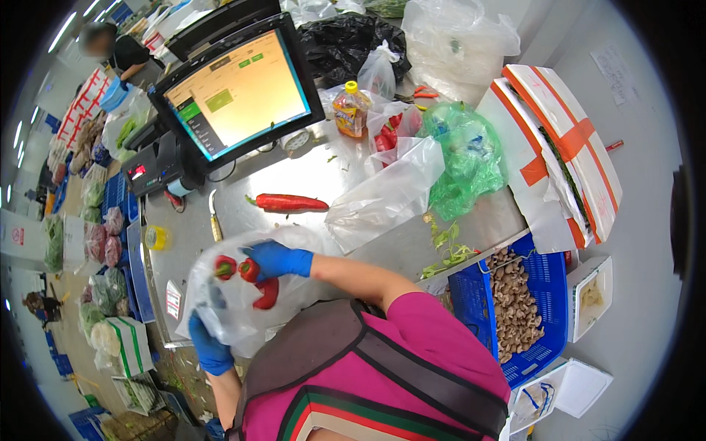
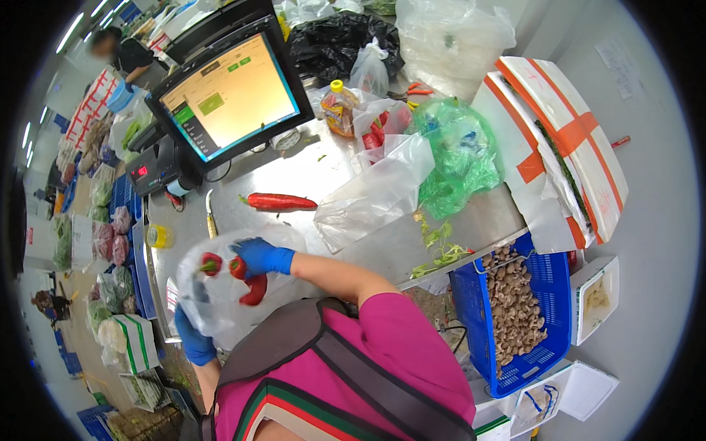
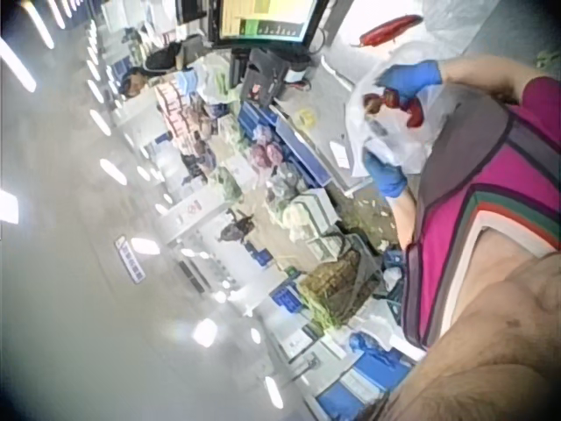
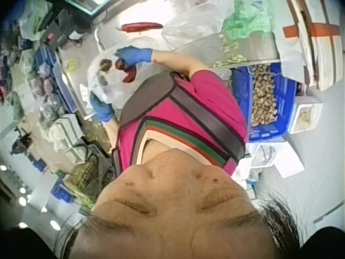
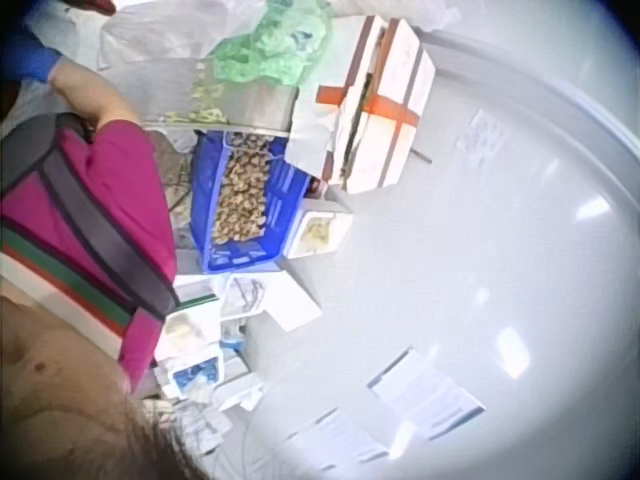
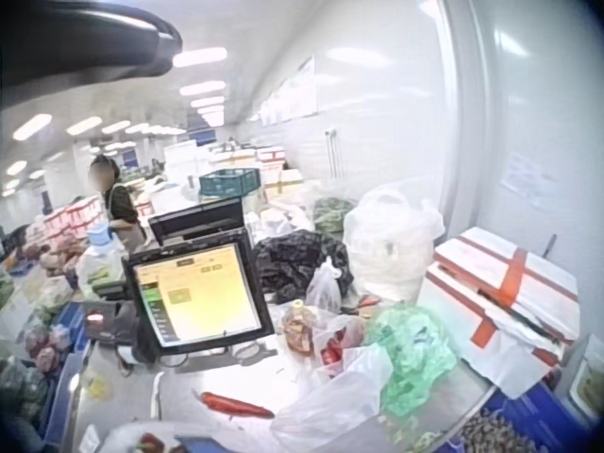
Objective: The person bags several red peppers by hand from a stainless steel table, places the filled bag onto a scale to weigh it, and attaches a printed barcode label to the bag.
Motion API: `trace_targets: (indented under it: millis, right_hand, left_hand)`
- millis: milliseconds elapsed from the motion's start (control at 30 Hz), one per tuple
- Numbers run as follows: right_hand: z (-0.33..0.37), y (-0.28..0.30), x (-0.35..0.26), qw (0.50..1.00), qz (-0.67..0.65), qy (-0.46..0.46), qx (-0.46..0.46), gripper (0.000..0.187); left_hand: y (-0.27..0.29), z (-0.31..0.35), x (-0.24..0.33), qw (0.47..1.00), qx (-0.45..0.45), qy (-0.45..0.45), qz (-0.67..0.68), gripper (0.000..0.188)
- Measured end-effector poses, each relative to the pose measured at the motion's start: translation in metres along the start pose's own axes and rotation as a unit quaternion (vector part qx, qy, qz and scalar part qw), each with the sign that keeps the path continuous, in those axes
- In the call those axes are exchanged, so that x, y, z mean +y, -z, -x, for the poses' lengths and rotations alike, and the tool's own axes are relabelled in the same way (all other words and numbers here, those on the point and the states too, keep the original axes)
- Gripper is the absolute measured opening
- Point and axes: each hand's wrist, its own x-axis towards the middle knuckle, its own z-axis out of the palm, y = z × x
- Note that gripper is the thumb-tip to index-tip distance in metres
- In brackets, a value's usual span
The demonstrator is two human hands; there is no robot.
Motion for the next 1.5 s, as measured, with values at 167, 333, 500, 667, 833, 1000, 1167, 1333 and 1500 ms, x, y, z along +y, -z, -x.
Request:
trace_targets:
  millis: [167,333,500,667,833,1000,1167,1333,1500]
  right_hand:
    - [0.060,0.105,-0.003,0.897,-0.419,0.101,-0.096,0.018]
    - [0.160,0.197,0.152,0.902,0.392,-0.176,0.038,0.046]
    - [0.234,0.181,0.123,0.921,0.328,-0.190,-0.093,0.036]
    - [0.148,0.267,0.112,0.854,0.296,-0.254,0.342,0.063]
    - [0.109,0.312,0.200,0.794,0.382,-0.422,0.211,0.058]
    - [0.122,0.347,0.227,0.883,-0.030,-0.349,0.311,0.026]
    - [0.108,0.326,0.123,0.905,-0.135,-0.179,0.363,0.019]
    - [0.089,0.318,0.039,0.910,-0.263,-0.077,0.310,0.023]
    - [0.053,0.295,-0.073,0.888,-0.395,-0.028,0.232,0.031]
  left_hand:
    - [0.016,0.001,0.016,0.993,0.079,0.082,0.020,0.035]
    - [0.017,-0.015,0.023,0.961,0.042,0.156,0.225,0.043]
    - [0.014,-0.008,-0.009,0.964,0.120,0.232,-0.044,0.050]
    - [0.027,-0.007,0.032,0.918,-0.021,0.340,-0.202,0.029]
    - [0.009,-0.019,0.061,0.921,0.018,0.317,0.228,0.033]
    - [-0.006,-0.036,0.068,0.870,0.077,0.265,0.409,0.049]
    - [0.009,-0.038,0.060,0.894,0.004,0.277,0.353,0.052]
    - [0.015,-0.052,0.076,0.869,-0.013,0.239,0.433,0.053]
    - [0.027,-0.055,0.056,0.914,0.006,0.217,0.342,0.060]
